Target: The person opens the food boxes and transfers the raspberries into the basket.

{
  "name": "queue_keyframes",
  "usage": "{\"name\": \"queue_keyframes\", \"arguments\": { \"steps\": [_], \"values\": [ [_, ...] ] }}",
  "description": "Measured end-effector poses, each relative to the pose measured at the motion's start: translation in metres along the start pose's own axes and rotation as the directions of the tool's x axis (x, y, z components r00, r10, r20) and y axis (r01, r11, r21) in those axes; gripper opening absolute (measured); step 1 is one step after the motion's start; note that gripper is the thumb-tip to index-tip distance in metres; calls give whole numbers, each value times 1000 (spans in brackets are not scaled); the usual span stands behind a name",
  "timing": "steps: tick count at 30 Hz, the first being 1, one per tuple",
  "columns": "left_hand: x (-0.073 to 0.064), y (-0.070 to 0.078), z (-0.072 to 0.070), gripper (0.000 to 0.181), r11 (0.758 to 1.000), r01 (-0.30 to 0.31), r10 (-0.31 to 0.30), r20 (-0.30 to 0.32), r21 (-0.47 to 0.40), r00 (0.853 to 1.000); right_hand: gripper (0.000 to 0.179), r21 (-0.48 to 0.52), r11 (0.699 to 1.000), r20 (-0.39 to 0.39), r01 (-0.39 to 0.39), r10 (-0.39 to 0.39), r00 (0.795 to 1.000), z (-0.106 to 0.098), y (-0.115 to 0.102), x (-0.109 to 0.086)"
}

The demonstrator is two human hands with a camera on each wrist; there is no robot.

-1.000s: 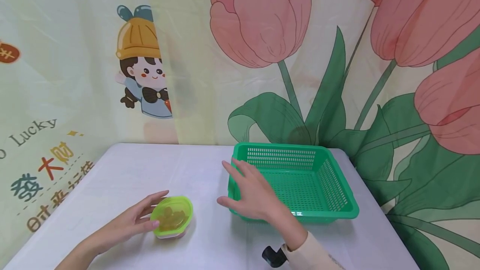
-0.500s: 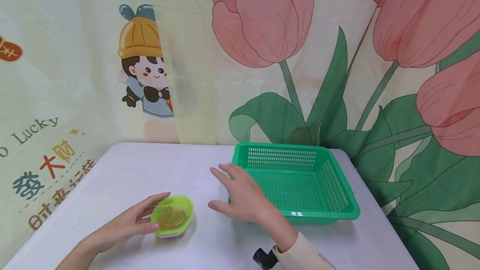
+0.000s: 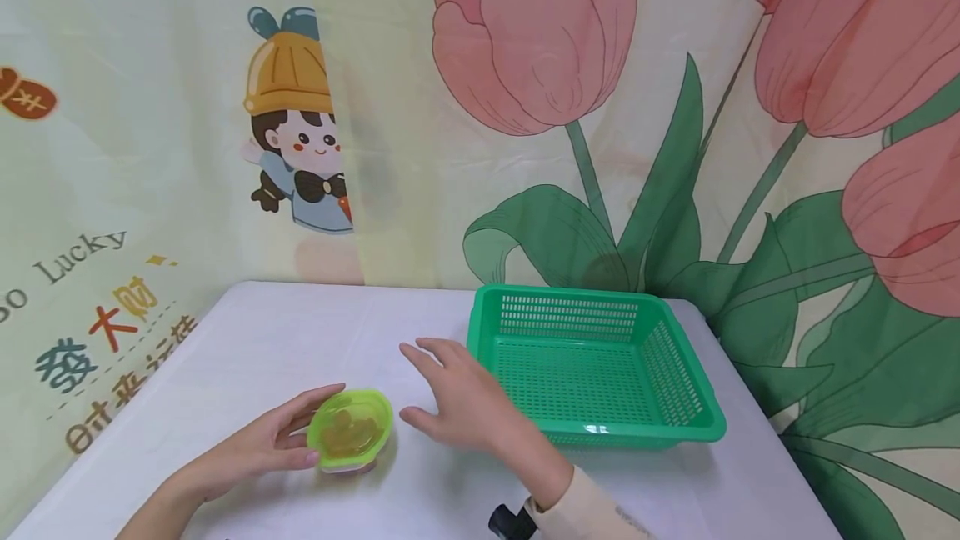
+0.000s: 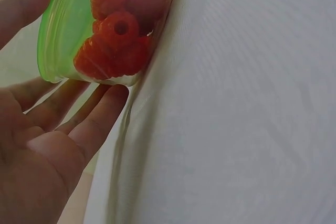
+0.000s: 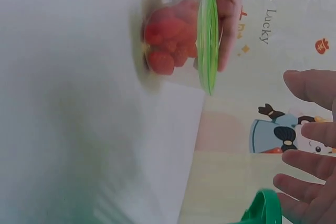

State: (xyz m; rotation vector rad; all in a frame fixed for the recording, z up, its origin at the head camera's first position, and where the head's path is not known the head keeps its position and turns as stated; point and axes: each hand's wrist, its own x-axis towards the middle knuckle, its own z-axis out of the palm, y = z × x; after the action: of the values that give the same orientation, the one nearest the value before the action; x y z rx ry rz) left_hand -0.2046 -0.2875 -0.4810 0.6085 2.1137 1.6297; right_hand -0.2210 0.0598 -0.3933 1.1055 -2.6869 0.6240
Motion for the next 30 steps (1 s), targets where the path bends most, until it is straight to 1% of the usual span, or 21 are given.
{"name": "queue_keyframes", "arguments": {
  "steps": [8, 13, 17, 25, 30],
  "values": [
    [2, -3, 0, 82, 1000, -3, 3, 6, -7, 1000, 70, -1, 999, 14, 36, -36, 999, 12, -12, 3],
    [1, -3, -1, 82, 1000, 4, -4, 0, -4, 1000, 66, 17, 998, 23, 57, -57, 998, 21, -14, 3],
    [0, -2, -2, 82, 1000, 4, -4, 8, -7, 1000, 64, 30, 996, 27, 84, -85, 996, 29, -15, 2],
    [0, -1, -1, 83, 1000, 7, -7, 9, 3, 1000, 61, 55, 995, 39, 80, -82, 996, 43, -16, 2],
    [0, -1, -2, 83, 1000, 6, -6, 6, 6, 1000, 61, 89, 994, 42, 68, -72, 996, 49, -16, 1]
  ]
}}
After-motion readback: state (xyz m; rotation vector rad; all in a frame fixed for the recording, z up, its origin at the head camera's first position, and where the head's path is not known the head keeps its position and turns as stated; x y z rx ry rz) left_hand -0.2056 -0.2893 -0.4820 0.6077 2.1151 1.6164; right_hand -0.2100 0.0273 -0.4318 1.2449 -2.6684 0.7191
